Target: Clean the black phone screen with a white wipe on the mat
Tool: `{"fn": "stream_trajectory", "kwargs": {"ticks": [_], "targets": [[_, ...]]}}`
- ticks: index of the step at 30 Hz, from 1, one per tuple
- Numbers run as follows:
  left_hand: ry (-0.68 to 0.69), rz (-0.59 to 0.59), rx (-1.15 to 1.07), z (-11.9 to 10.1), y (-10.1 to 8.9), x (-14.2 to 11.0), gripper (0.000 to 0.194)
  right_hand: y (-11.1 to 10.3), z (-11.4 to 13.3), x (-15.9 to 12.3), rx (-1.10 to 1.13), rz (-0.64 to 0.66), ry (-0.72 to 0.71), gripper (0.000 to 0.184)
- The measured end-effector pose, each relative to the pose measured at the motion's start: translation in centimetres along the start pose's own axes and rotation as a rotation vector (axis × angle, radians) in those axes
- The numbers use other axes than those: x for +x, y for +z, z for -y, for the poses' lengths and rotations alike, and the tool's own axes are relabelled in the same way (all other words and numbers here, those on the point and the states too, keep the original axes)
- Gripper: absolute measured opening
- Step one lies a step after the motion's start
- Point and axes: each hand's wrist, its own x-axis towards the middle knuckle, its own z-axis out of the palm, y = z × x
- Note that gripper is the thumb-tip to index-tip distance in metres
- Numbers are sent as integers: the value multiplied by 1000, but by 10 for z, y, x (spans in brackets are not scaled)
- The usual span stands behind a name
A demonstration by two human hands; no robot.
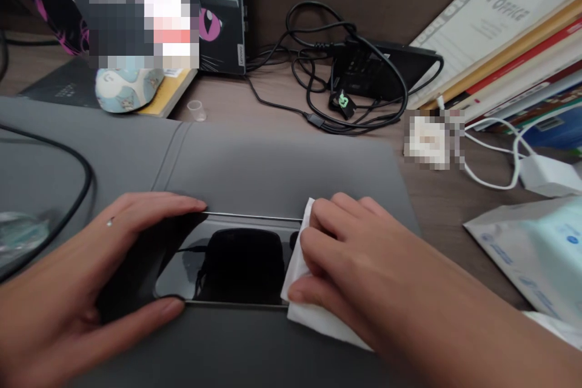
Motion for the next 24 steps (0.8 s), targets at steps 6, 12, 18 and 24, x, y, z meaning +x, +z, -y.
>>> {"fn": "stream_trajectory", "kwargs": {"ticks": [6, 12, 18, 24], "targets": [[70, 100, -18, 1, 1, 5, 72, -12, 14, 15, -67, 74, -31, 39], [90, 54, -25, 4, 2, 9, 73, -15, 23, 31, -90, 134, -33, 37], [163, 30, -23, 8, 1, 13, 80, -9, 42, 57, -73, 165, -10, 33], [215, 21, -51, 11, -1, 15, 98, -6, 63, 86, -74, 205, 10, 30]]}}
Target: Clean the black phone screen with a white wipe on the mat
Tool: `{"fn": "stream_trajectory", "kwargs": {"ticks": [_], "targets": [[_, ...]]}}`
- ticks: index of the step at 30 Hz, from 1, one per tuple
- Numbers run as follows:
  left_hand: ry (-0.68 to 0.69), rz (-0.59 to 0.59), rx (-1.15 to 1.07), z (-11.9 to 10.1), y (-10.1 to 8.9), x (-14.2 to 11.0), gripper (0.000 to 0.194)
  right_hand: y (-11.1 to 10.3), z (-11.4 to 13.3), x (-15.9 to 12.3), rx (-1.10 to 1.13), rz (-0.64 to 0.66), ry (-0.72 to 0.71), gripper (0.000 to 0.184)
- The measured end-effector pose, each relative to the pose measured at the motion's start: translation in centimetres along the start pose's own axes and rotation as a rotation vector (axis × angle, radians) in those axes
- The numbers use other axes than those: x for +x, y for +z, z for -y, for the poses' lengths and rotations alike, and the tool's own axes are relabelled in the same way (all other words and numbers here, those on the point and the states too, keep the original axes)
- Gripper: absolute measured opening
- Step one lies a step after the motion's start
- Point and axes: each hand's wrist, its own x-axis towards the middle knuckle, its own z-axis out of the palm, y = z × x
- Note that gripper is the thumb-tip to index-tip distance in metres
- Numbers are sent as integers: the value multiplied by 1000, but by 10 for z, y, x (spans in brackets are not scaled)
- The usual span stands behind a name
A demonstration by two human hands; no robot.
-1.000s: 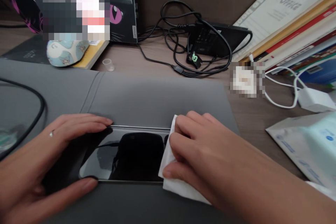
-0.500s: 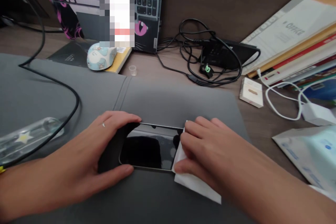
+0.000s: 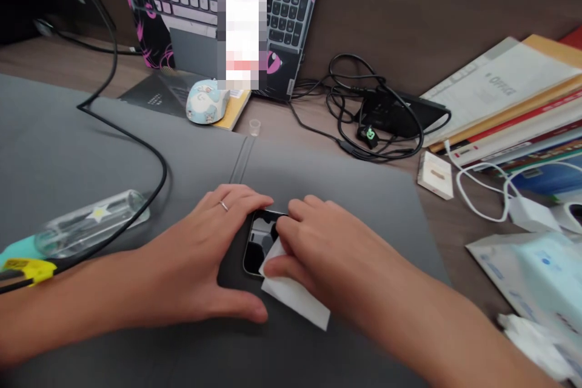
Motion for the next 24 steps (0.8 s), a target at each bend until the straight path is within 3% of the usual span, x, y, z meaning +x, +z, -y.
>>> {"fn": "stream_trajectory", "kwargs": {"ticks": [10, 24], "targets": [[24, -4, -66, 1, -2, 3, 88, -10, 17, 19, 40, 102, 59, 28], [9, -12, 29, 1, 2, 1, 99, 4, -30, -27, 64, 83, 94, 39]]}}
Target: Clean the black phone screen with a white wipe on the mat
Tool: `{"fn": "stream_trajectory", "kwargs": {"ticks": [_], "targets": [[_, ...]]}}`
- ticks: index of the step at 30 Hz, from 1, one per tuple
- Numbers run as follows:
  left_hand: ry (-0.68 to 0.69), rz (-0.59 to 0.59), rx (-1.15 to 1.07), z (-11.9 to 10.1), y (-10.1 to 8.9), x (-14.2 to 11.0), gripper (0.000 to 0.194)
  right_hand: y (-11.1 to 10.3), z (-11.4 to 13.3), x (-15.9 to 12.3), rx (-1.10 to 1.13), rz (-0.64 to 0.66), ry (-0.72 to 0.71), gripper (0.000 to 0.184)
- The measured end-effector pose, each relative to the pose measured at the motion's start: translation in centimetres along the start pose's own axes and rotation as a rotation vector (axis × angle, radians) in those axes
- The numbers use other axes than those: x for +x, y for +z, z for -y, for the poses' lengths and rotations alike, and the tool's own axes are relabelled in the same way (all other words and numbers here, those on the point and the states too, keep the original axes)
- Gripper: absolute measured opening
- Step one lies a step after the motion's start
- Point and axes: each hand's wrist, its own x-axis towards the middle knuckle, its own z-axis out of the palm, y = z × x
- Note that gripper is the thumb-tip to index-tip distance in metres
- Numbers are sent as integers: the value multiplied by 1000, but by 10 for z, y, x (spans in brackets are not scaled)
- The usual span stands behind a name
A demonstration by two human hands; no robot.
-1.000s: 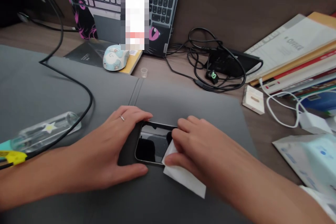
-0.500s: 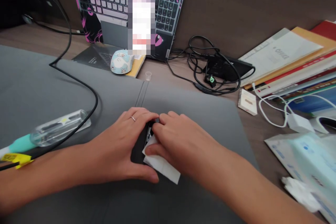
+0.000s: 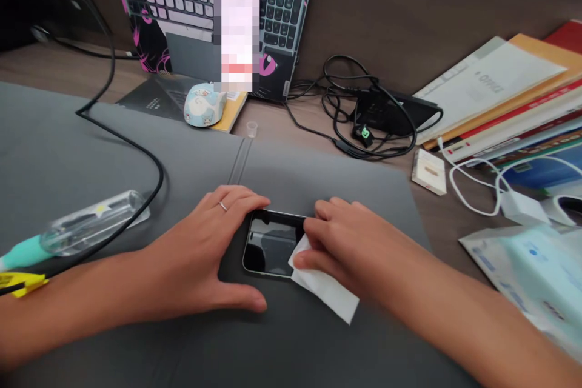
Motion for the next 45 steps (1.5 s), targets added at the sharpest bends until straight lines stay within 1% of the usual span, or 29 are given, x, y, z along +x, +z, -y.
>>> {"fn": "stream_trajectory", "kwargs": {"ticks": [2, 4, 9, 13, 17, 20, 22, 24, 27, 30, 32, 34, 37, 40, 42, 45], "targets": [[-1, 2, -6, 1, 1, 0, 100, 0, -4, -2, 5, -2, 1, 42], [4, -3, -6, 1, 1, 0, 101, -1, -2, 1, 6, 1, -4, 42], [12, -18, -27, 2, 1, 0, 97, -9, 21, 24, -43, 12, -31, 33], [11, -7, -75, 2, -1, 1, 91, -17, 40, 40, -78, 83, -23, 29], [0, -2, -108, 1, -2, 2, 85, -25, 56, 51, -36, 139, 25, 20], [-30, -11, -131, 0, -2, 2, 83, -28, 63, 55, 9, 141, 32, 13], [-23, -16, -124, 0, -2, 2, 82, -26, 62, 54, -5, 126, 22, 15], [-7, -18, -101, 0, -1, 1, 83, -22, 56, 49, -42, 97, 9, 22], [1, -30, -60, 1, 1, 0, 89, -12, 38, 32, -83, 33, -4, 31], [0, -35, -35, 1, 3, -1, 93, -1, 16, 12, -82, -42, -30, 36], [-7, -36, -25, 1, 3, -1, 93, 3, 6, 2, -66, -55, -36, 39], [-4, -34, -21, 1, 4, 0, 91, 4, 1, 0, -56, -52, -26, 40], [7, -34, -11, 0, 4, 1, 91, -2, 7, 10, -66, -33, 15, 39], [0, -32, -9, 0, 4, 2, 91, -11, 20, 28, -86, 36, 48, 35], [-4, -29, -29, 0, 3, 2, 91, -16, 27, 39, -81, 73, 41, 32], [-4, -22, -65, -1, 1, 2, 88, -21, 34, 50, -39, 76, -1, 29]]}}
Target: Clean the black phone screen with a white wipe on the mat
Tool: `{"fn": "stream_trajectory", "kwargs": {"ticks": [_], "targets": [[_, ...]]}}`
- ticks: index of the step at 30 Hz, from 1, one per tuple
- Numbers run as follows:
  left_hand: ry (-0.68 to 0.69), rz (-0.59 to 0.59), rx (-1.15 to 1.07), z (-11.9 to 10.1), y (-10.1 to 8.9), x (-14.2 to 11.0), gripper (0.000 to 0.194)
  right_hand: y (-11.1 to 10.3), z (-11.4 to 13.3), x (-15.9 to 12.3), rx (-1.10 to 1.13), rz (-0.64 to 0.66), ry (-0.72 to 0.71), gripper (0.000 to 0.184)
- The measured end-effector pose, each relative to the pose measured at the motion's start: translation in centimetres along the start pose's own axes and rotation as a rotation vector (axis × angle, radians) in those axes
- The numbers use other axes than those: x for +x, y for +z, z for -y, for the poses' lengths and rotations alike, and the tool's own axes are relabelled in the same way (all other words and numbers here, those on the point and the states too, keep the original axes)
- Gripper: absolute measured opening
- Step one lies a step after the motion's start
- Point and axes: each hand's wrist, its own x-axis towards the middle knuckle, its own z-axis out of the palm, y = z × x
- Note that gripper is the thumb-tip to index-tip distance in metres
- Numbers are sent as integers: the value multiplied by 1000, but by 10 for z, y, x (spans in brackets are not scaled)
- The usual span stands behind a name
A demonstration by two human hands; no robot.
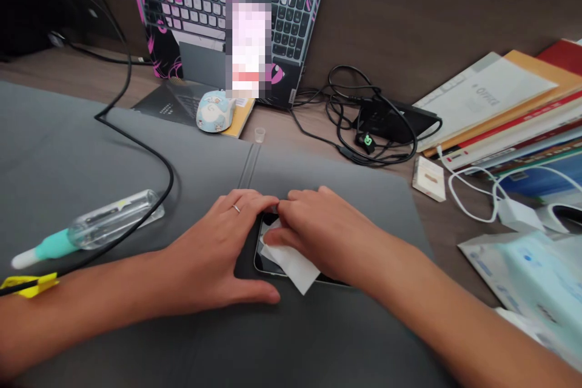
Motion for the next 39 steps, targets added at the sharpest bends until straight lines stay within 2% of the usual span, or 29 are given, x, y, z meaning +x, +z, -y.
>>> {"fn": "stream_trajectory", "kwargs": {"ticks": [6, 11, 16, 19, 23, 26, 28, 31, 36, 39], "targets": [[-32, -1, -4, 0, -1, -1, 91, -3, 4, 8, 92, 7, -5, 23], [-36, 12, 44, 1, 2, -2, 100, 14, -20, -13, 96, -94, 42, 38], [-47, 23, 68, 0, 3, -4, 103, 29, -36, -26, 87, -189, 53, 41], [-68, 34, 69, -1, 3, -5, 103, 33, -32, -18, 122, -284, -12, 41], [-100, 47, 58, -2, 2, -5, 104, 37, -23, -2, 71, -451, -139, 30], [-115, 53, 32, -2, 2, -4, 105, 39, -16, 4, 52, -508, -177, 23], [-126, 55, 17, -2, 1, -5, 105, 37, -14, 2, 73, -485, -206, 20], [-158, 62, 2, -3, 1, -7, 106, 33, -16, -5, 105, -374, -227, 22], [-193, 71, -4, -3, 1, -11, 108, 26, -27, -16, 148, -197, -155, 28], [-168, 58, 6, -3, 2, -11, 108, 27, -27, -14, 216, -180, -111, 27]]}}
